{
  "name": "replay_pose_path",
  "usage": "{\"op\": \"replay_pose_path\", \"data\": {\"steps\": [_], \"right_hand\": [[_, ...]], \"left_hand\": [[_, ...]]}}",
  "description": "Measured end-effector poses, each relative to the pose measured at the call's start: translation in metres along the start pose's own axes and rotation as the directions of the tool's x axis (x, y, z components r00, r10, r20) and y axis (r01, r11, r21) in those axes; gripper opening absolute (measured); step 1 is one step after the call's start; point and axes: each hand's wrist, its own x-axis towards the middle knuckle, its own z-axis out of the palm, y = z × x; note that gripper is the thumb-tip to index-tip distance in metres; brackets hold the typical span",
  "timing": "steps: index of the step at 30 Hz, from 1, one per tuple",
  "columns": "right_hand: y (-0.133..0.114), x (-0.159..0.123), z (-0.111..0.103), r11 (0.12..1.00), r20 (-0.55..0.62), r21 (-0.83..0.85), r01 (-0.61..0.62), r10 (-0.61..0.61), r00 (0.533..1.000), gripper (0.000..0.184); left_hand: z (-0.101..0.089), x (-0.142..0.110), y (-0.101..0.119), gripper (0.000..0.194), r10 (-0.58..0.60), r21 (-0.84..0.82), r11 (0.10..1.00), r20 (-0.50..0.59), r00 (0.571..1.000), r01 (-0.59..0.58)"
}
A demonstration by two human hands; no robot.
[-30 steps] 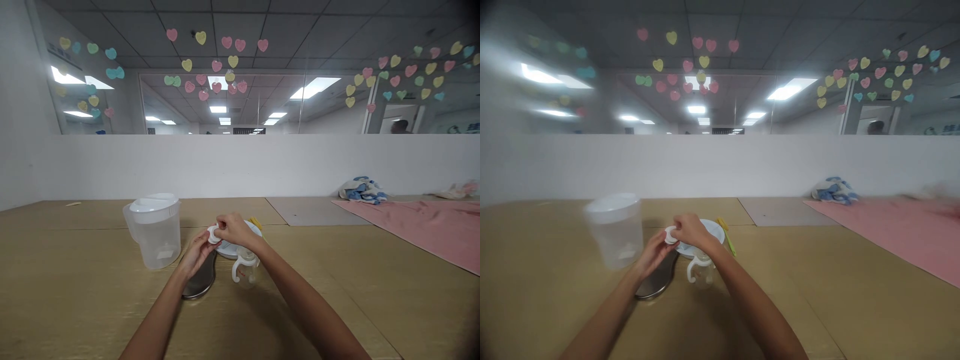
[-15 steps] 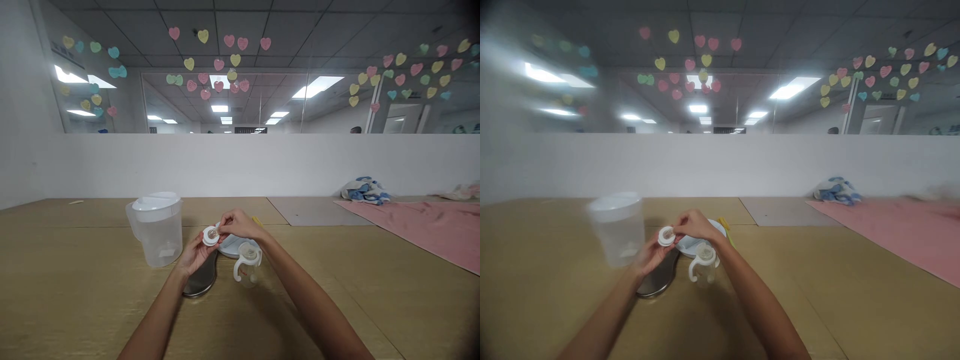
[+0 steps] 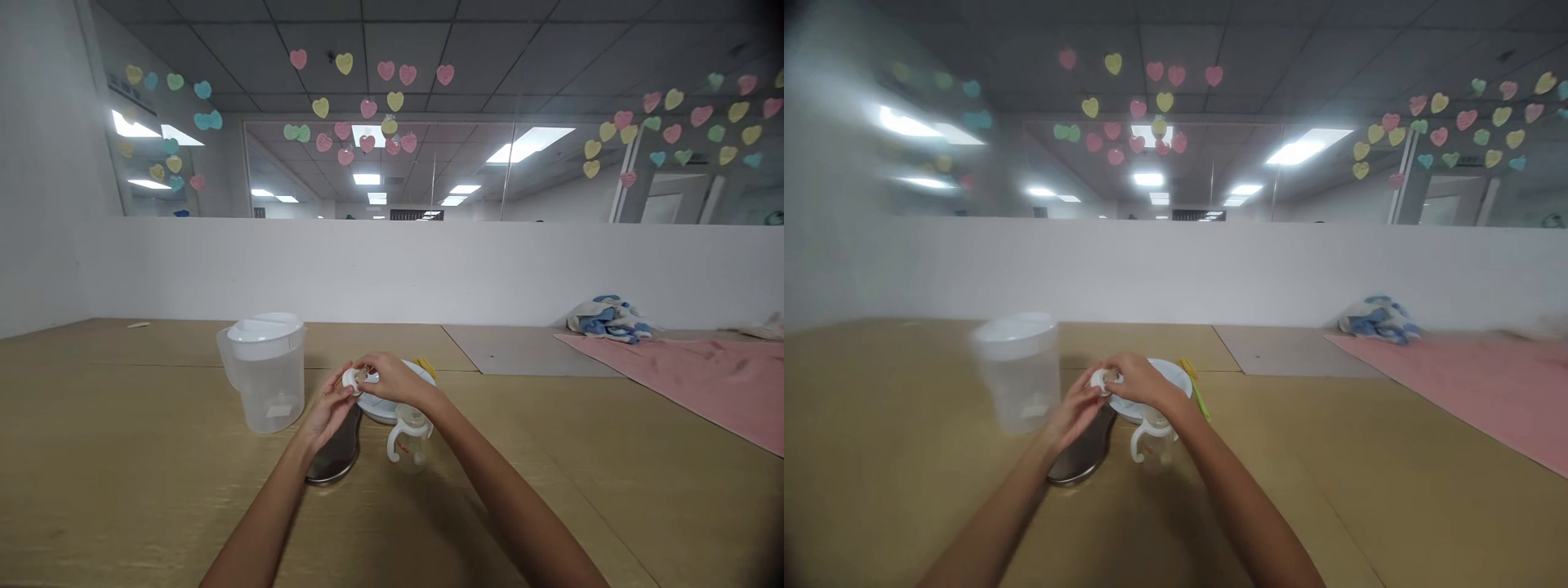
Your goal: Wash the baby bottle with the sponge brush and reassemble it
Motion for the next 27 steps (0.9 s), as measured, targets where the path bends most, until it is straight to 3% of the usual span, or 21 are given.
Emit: {"op": "replay_pose_path", "data": {"steps": [4, 8, 12, 16, 21, 27], "right_hand": [[0.002, 0.002, 0.003, 0.998, 0.011, -0.031, -0.061, 0.061, 0.998, 0.014], [0.003, 0.004, 0.007, 0.988, -0.082, 0.031, -0.150, 0.152, 0.985, 0.010], [0.008, 0.005, 0.015, 0.934, -0.109, 0.221, -0.282, 0.311, 0.944, 0.011], [0.010, 0.006, 0.020, 0.869, -0.113, 0.283, -0.406, 0.451, 0.886, 0.008], [-0.004, 0.006, 0.015, 0.875, -0.203, 0.200, -0.441, 0.477, 0.855, 0.006], [-0.012, 0.006, 0.011, 0.896, -0.227, 0.019, -0.444, 0.436, 0.871, 0.007]], "left_hand": [[-0.001, 0.000, -0.003, 0.046, -0.001, 0.059, 0.998, -0.037, 0.999, 0.003], [0.002, 0.001, -0.002, 0.049, 0.035, 0.094, 0.995, -0.125, 0.992, -0.023], [0.007, 0.001, -0.004, 0.049, 0.086, 0.136, 0.989, -0.197, 0.977, -0.059], [0.011, 0.002, -0.007, 0.051, 0.131, 0.201, 0.976, -0.236, 0.963, -0.084], [0.016, 0.003, -0.004, 0.051, 0.225, 0.286, 0.946, -0.239, 0.944, -0.153], [0.016, 0.005, -0.006, 0.047, 0.262, 0.315, 0.930, -0.207, 0.942, -0.189]]}}
